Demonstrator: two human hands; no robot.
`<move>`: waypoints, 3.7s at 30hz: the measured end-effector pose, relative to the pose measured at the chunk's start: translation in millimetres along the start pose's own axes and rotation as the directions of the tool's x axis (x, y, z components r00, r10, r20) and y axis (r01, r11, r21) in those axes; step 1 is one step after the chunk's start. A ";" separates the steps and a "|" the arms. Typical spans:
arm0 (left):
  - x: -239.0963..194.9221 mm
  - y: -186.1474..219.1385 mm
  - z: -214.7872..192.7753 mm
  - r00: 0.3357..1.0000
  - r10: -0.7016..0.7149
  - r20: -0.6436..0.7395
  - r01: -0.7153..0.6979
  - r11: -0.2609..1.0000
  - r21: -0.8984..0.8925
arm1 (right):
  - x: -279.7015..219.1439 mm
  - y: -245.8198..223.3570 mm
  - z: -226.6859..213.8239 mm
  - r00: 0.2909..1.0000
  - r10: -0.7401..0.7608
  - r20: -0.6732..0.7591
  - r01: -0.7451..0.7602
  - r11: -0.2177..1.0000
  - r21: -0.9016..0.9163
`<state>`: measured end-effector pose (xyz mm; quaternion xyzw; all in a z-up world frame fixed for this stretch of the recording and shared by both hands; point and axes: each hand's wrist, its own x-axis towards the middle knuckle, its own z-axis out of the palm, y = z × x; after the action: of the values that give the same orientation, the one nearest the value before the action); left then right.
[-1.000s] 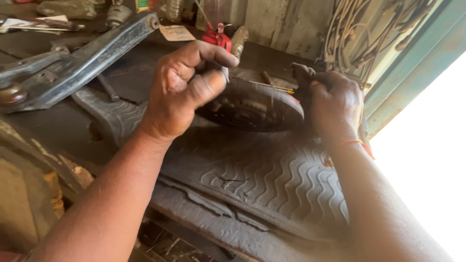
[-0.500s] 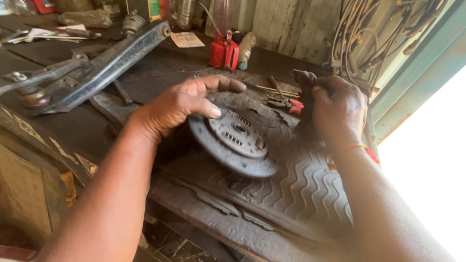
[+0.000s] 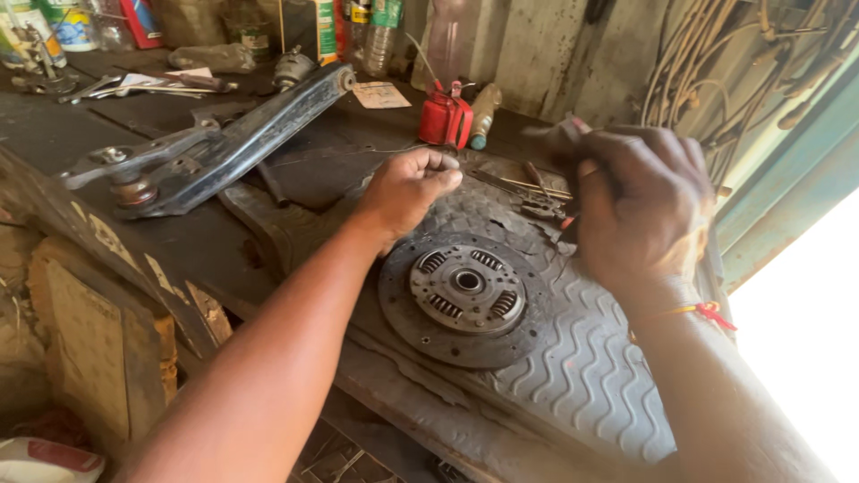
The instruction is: The person cleans a circular metal car part on a workbench using a dark cloth. They wipe the surface and edges of the part, then place a smaller cylindrical metal component onto it and continue wiping both items.
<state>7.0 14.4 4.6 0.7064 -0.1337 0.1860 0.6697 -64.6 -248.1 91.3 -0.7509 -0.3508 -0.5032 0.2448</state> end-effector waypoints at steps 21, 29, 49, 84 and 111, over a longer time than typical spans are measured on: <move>-10.8 -5.7 -0.4 0.994 0.105 0.010 -0.073 0.613 0.787 | -4.8 -16.1 52.5 0.632 0.030 0.775 0.018 0.998 -0.053; -7.1 -11.4 0.0 0.988 0.146 0.042 -0.125 0.623 0.772 | -5.1 -15.0 45.6 0.779 -0.083 0.622 -0.023 0.987 0.160; 1.8 -25.4 -3.9 0.968 0.212 0.133 -0.233 0.563 0.793 | 10.4 -94.3 36.0 0.545 -0.064 0.836 0.016 0.998 0.066; -10.4 -10.5 0.7 0.967 0.216 0.133 -0.230 0.523 0.821 | 13.9 -96.5 15.8 0.490 -0.174 0.854 -0.032 0.975 0.218; -14.2 4.1 4.7 0.991 0.082 0.109 -0.136 0.528 0.839 | 54.1 -77.2 -24.8 -0.047 0.648 0.760 -0.371 0.695 -0.615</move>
<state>-7.2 8.6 1.9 0.9368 -0.0899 0.2488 0.2291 -125.4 -201.9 151.8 -0.9817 -0.0535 0.1744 0.0540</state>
